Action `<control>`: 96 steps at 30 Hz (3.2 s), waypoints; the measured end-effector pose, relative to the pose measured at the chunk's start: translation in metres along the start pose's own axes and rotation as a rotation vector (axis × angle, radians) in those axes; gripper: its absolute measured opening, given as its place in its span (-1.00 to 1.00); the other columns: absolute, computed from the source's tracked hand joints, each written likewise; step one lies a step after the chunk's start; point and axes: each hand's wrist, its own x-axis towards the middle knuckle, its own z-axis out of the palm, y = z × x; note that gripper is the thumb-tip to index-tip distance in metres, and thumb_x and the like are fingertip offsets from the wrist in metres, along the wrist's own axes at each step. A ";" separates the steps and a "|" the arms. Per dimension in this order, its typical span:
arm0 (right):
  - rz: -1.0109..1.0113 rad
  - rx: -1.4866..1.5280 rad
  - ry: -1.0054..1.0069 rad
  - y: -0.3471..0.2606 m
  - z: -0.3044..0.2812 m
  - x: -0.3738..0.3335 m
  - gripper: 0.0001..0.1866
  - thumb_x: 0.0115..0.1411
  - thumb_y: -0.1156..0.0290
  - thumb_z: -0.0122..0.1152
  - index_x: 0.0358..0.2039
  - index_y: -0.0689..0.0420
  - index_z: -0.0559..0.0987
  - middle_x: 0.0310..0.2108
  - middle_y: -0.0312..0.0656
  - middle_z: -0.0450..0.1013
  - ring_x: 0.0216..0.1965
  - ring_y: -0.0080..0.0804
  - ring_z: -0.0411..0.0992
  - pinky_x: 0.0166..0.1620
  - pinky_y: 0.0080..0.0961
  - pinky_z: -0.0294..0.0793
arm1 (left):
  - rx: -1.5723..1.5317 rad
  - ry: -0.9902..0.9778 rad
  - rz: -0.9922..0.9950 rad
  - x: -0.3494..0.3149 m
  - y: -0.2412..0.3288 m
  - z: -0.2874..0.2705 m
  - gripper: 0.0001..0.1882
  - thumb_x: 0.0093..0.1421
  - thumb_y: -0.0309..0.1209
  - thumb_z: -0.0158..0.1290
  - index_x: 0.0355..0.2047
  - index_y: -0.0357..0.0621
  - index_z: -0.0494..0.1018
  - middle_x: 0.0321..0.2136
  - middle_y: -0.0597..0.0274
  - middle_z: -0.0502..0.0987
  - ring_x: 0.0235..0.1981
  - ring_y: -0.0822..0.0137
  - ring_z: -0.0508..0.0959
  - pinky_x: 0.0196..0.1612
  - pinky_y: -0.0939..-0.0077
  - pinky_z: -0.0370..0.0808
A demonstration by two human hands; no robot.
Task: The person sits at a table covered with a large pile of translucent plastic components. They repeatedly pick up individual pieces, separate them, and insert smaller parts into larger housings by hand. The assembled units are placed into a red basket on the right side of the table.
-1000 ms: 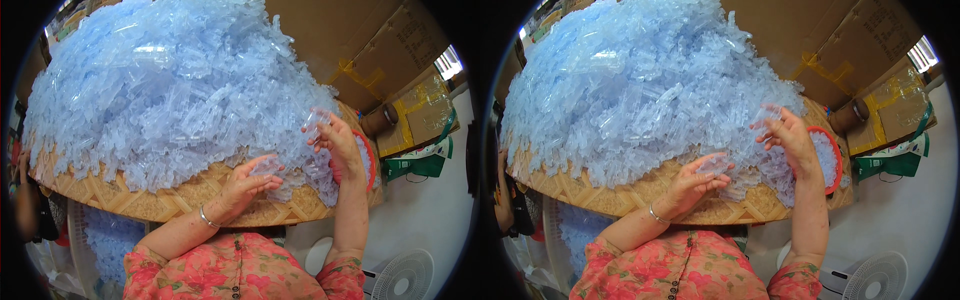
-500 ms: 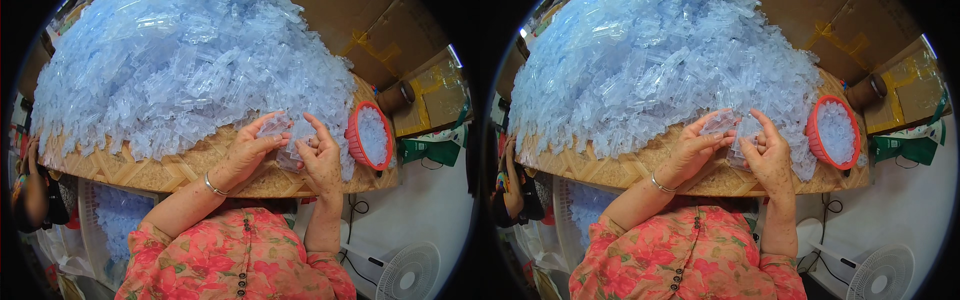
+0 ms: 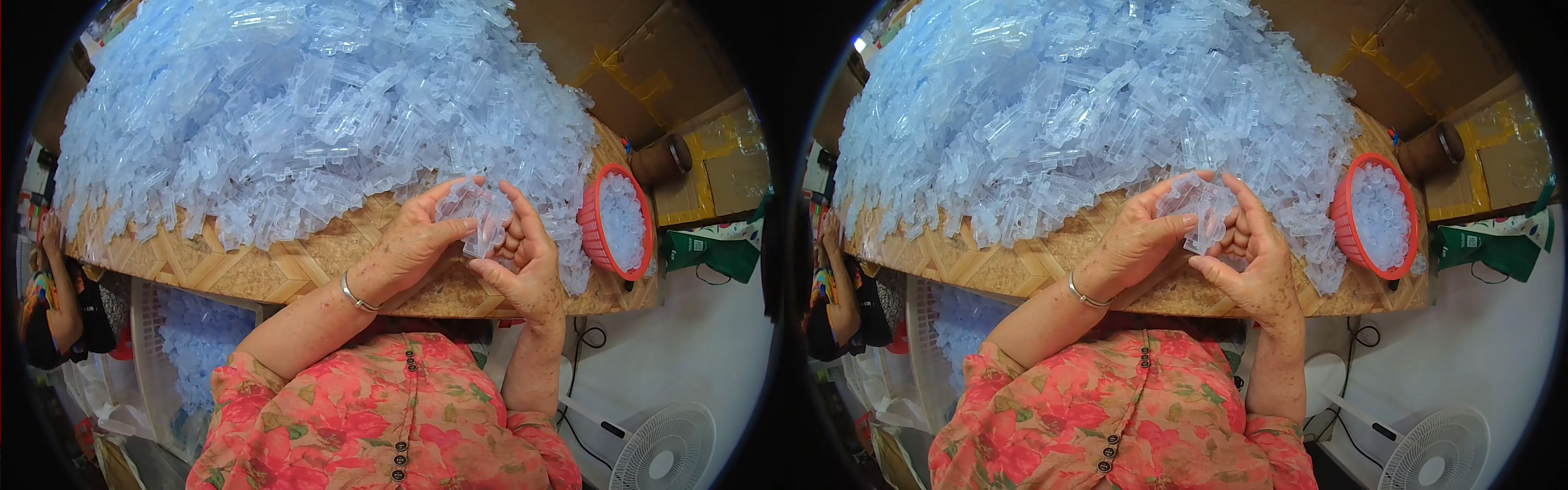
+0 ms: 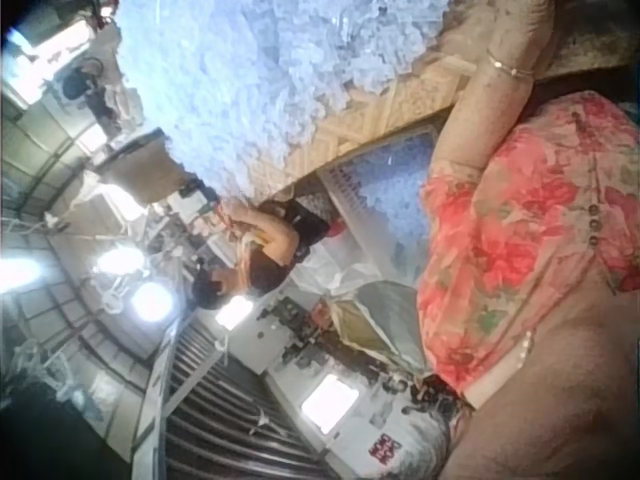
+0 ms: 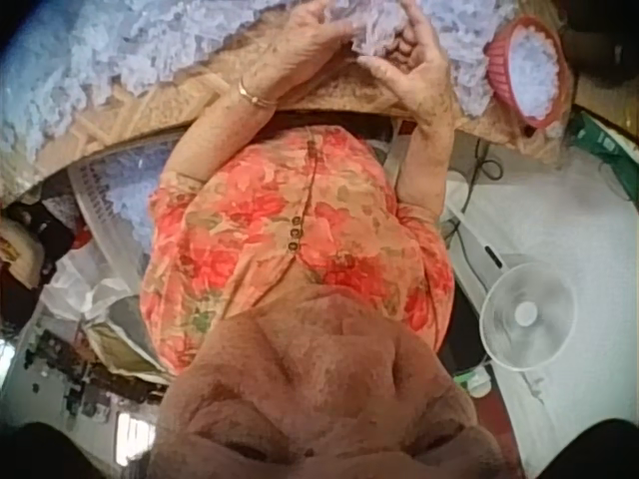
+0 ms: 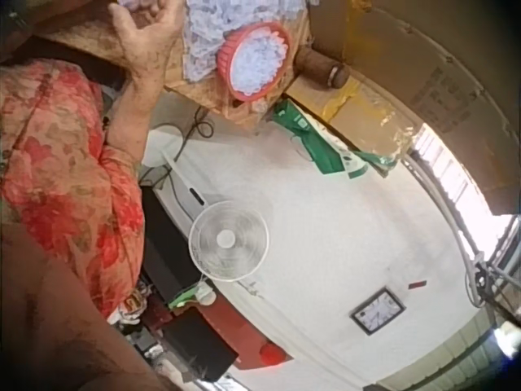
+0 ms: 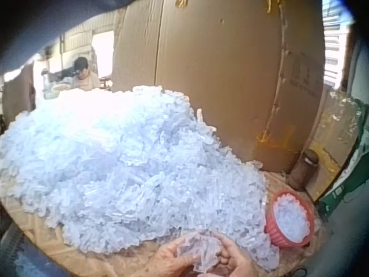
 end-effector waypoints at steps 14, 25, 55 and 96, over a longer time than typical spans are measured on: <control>-0.246 -0.487 0.197 -0.004 0.003 0.000 -0.09 -0.19 0.55 0.48 0.28 0.14 0.38 0.21 -0.15 0.31 -0.10 -0.41 0.42 -0.19 -0.53 0.59 | -0.185 -0.019 0.045 0.006 -0.003 -0.001 -0.45 0.53 -0.23 -0.35 0.35 -0.39 0.12 0.25 -0.12 0.35 0.28 0.12 0.36 0.39 0.20 0.23; -0.269 -0.535 0.146 -0.007 0.007 0.001 -0.10 -0.17 0.54 0.48 0.28 0.15 0.37 0.18 -0.16 0.38 -0.16 -0.43 0.46 -0.20 -0.51 0.57 | -0.116 -0.119 0.094 0.004 -0.003 -0.006 -0.45 0.50 -0.29 -0.22 0.36 -0.41 0.11 0.24 -0.02 0.36 0.26 0.21 0.38 0.34 0.21 0.28; -0.287 -0.577 0.290 0.005 0.021 -0.005 -0.08 -0.15 0.49 0.58 0.27 0.15 0.35 0.16 -0.08 0.38 -0.27 -0.41 0.53 -0.25 -0.49 0.61 | -0.002 -0.198 -0.026 -0.002 0.000 0.005 -0.33 0.44 -0.27 -0.05 0.44 -0.25 0.01 0.28 0.08 0.32 0.28 0.22 0.36 0.35 0.26 0.25; -0.393 -0.594 0.295 0.017 0.021 -0.004 -0.04 -0.18 0.51 0.61 0.28 0.15 0.35 0.23 -0.08 0.36 -0.25 -0.39 0.55 -0.28 -0.52 0.61 | 0.118 -0.161 0.007 -0.005 0.002 0.006 -0.40 0.43 -0.37 -0.04 0.41 -0.26 0.12 0.35 0.15 0.24 0.31 0.30 0.31 0.36 0.33 0.24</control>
